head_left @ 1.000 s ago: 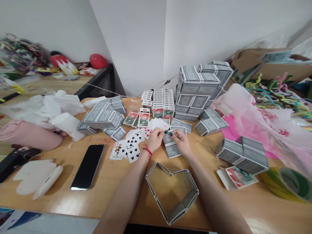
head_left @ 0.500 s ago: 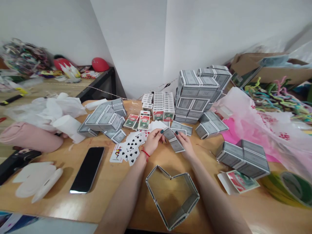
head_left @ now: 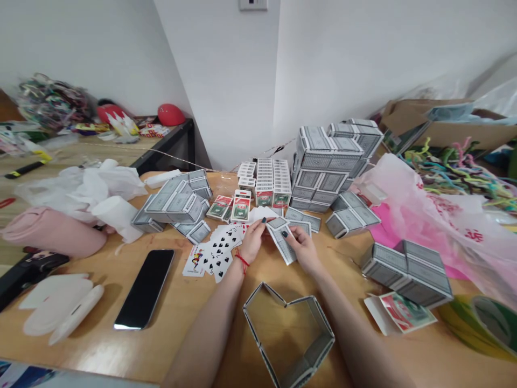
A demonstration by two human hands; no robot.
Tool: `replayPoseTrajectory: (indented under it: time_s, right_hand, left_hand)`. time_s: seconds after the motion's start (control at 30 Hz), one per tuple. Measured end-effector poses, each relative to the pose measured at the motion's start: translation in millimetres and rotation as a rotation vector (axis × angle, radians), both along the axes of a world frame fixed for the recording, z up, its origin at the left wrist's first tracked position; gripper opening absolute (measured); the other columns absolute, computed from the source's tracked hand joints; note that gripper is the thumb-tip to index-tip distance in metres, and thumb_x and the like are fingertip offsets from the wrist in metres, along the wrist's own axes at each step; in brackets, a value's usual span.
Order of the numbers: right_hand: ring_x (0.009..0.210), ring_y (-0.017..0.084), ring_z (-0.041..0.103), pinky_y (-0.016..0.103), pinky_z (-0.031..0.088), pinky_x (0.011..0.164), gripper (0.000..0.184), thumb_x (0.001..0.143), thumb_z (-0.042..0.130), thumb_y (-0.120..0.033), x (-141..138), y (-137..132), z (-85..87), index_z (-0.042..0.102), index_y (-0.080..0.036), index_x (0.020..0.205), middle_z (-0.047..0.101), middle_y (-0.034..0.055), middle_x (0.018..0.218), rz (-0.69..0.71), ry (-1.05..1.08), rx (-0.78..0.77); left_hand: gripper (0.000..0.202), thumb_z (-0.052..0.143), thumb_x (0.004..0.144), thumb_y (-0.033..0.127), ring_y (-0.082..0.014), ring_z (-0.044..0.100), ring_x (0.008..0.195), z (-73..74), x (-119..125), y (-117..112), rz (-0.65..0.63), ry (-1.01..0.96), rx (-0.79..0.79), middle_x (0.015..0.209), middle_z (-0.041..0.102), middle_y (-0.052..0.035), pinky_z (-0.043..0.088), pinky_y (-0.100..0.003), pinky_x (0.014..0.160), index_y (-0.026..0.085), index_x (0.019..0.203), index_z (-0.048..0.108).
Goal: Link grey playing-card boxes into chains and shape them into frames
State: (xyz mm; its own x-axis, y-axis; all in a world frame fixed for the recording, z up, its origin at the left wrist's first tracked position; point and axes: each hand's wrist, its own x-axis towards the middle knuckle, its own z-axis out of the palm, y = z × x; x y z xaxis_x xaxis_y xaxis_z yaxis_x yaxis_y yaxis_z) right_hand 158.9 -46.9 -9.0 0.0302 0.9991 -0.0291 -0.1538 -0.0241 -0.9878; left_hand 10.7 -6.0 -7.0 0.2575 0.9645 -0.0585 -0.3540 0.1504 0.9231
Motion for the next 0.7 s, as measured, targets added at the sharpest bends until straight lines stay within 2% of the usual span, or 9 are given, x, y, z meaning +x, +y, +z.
replayPoseTrajectory:
  time_s: [0.07, 0.2, 0.3, 0.4, 0.53, 0.6, 0.7]
  right_hand:
    - [0.068, 0.014, 0.052, 0.025, 0.041, 0.065, 0.025, 0.072, 0.061, -0.043, -0.6, -0.2, -0.8, 0.054, -0.022, 0.083, 0.059, -0.0008, 0.074, -0.045, -0.064, 0.058]
    - [0.070, 0.015, 0.051, 0.027, 0.041, 0.067, 0.020, 0.075, 0.057, -0.041, -0.4, -2.7, 2.5, 0.053, -0.023, 0.084, 0.057, -0.0003, 0.075, -0.043, -0.126, 0.091]
    - [0.078, 0.018, 0.054, 0.029, 0.042, 0.074, 0.022, 0.072, 0.058, -0.038, 1.0, -4.6, 8.1, 0.055, -0.023, 0.088, 0.060, 0.0012, 0.082, 0.012, -0.090, 0.101]
    - [0.079, 0.019, 0.055, 0.030, 0.042, 0.075, 0.026, 0.070, 0.059, -0.037, 2.7, -3.9, 10.8, 0.056, -0.023, 0.092, 0.061, 0.0015, 0.083, 0.030, -0.049, 0.100]
    - [0.067, 0.015, 0.052, 0.027, 0.040, 0.065, 0.022, 0.071, 0.061, -0.038, 5.7, 0.9, 4.9, 0.060, -0.020, 0.082, 0.059, 0.0009, 0.073, -0.048, -0.143, 0.046]
    - [0.061, 0.013, 0.050, 0.025, 0.039, 0.059, 0.021, 0.069, 0.063, -0.038, 7.7, 2.8, 1.4, 0.061, -0.018, 0.075, 0.058, 0.0000, 0.068, -0.034, -0.168, 0.006]
    - [0.050, 0.010, 0.046, 0.023, 0.037, 0.048, 0.024, 0.065, 0.065, -0.039, 10.3, 3.5, -0.2, 0.059, -0.017, 0.070, 0.054, -0.0025, 0.057, 0.033, -0.108, -0.133]
  left_hand:
    - [0.037, 0.054, 0.075, 0.045, -0.0164, 0.061, 0.069, 1.2, 0.8, -1.4, -0.014, -0.024, -0.060, 0.079, 0.065, -0.0062, 0.050, -0.030, 0.065, 0.012, 0.090, 0.063]
    - [0.025, 0.063, 0.068, 0.037, -0.0135, 0.058, 0.060, 4.5, 2.2, -3.5, 0.004, 0.086, -0.049, 0.067, 0.060, -0.0010, 0.050, -0.029, 0.061, 0.013, 0.073, 0.058]
    - [0.021, 0.058, 0.071, 0.036, -0.0130, 0.056, 0.060, 4.8, 2.0, -3.2, -0.002, 0.201, 0.004, 0.067, 0.059, 0.0003, 0.049, -0.029, 0.061, 0.015, 0.073, 0.056]
    - [0.019, 0.051, 0.077, 0.033, -0.0117, 0.052, 0.059, 3.6, 2.0, -3.4, 0.012, 0.408, 0.146, 0.064, 0.056, 0.0012, 0.044, -0.025, 0.060, 0.015, 0.071, 0.056]
    - [0.020, 0.044, 0.081, 0.026, -0.0123, 0.048, 0.063, 1.8, 5.1, -6.5, -0.001, 0.718, 0.386, 0.066, 0.056, -0.0001, 0.036, -0.023, 0.060, 0.016, 0.070, 0.057]
    - [0.020, 0.042, 0.082, 0.024, -0.0122, 0.046, 0.061, 1.5, 6.5, -8.2, -0.034, 0.786, 0.439, 0.065, 0.055, -0.0002, 0.034, -0.023, 0.058, 0.017, 0.071, 0.057]
    - [0.020, 0.042, 0.082, 0.023, -0.0119, 0.044, 0.058, 2.0, 6.8, -9.7, -0.054, 0.830, 0.481, 0.061, 0.052, 0.0006, 0.031, -0.023, 0.057, 0.017, 0.068, 0.056]
